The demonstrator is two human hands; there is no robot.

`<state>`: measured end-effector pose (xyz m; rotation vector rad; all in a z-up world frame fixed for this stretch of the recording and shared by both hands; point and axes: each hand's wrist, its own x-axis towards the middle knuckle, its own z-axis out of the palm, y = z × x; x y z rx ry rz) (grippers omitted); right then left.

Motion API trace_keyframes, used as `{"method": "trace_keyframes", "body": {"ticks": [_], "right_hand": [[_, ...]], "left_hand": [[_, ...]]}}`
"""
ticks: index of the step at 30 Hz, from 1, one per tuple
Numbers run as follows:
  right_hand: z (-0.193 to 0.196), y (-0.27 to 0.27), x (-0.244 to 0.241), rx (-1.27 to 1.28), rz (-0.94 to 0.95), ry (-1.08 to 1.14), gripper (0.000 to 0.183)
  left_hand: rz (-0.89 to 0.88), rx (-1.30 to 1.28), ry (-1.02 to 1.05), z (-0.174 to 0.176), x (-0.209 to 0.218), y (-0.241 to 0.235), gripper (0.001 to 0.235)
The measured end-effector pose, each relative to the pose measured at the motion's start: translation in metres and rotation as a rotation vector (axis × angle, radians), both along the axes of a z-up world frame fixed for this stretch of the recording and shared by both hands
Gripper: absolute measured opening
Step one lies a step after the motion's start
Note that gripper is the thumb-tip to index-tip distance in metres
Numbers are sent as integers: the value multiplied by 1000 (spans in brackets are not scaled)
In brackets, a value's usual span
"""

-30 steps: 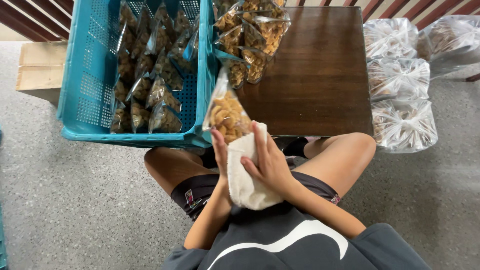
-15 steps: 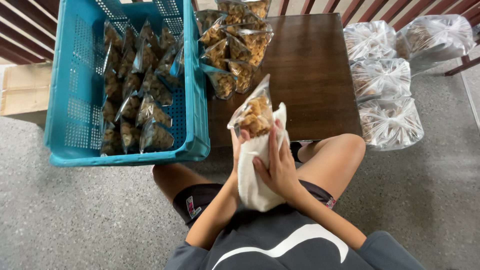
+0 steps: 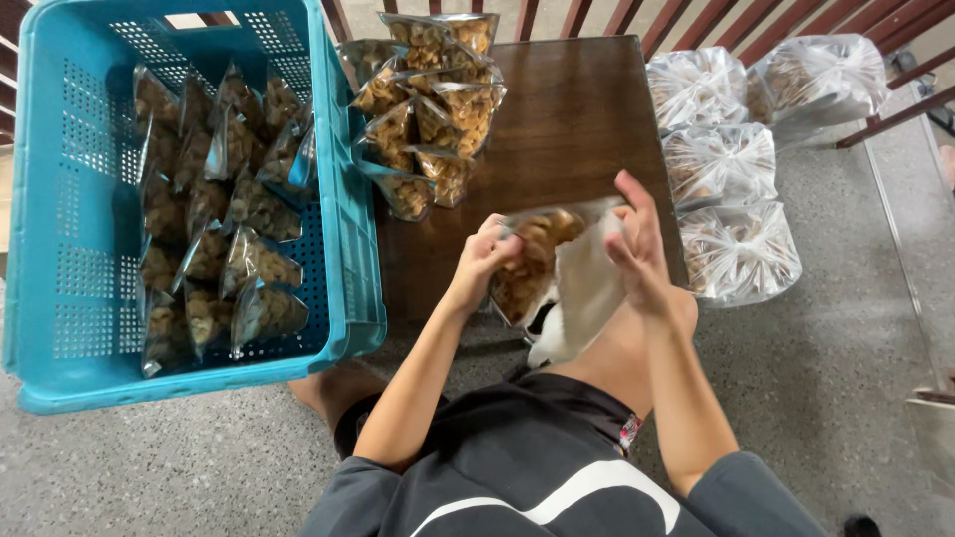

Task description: The person wipes down small plastic packets of food using a white cloth and places them back into a blue crate.

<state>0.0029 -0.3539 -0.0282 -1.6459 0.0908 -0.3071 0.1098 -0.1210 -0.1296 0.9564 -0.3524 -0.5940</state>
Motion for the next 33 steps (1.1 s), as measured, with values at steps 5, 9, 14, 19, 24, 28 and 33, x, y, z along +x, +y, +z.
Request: {"method": "trace_keyframes", "body": {"ticks": [5, 9, 14, 19, 24, 28, 33], "right_hand": [[38, -27, 61, -406, 247, 260, 34], [25, -23, 96, -618, -18, 487, 25], [-52, -25, 147, -590, -60, 248, 25], [-134, -18, 201, -345, -44, 261, 27], [-169, 5, 233, -145, 82, 149, 41], [-163, 6, 217, -209, 11, 208, 60], [-149, 10, 147, 235, -231, 524, 57]], "left_hand": [[-34, 172, -89, 2, 35, -33, 38], [185, 502, -239, 1, 55, -49, 54], [277, 601, -150, -26, 48, -37, 60], [213, 669, -60, -42, 31, -13, 42], [195, 623, -27, -21, 26, 2, 35], [176, 573, -51, 29, 20, 21, 31], [342, 588, -292, 115, 10, 75, 25]]}}
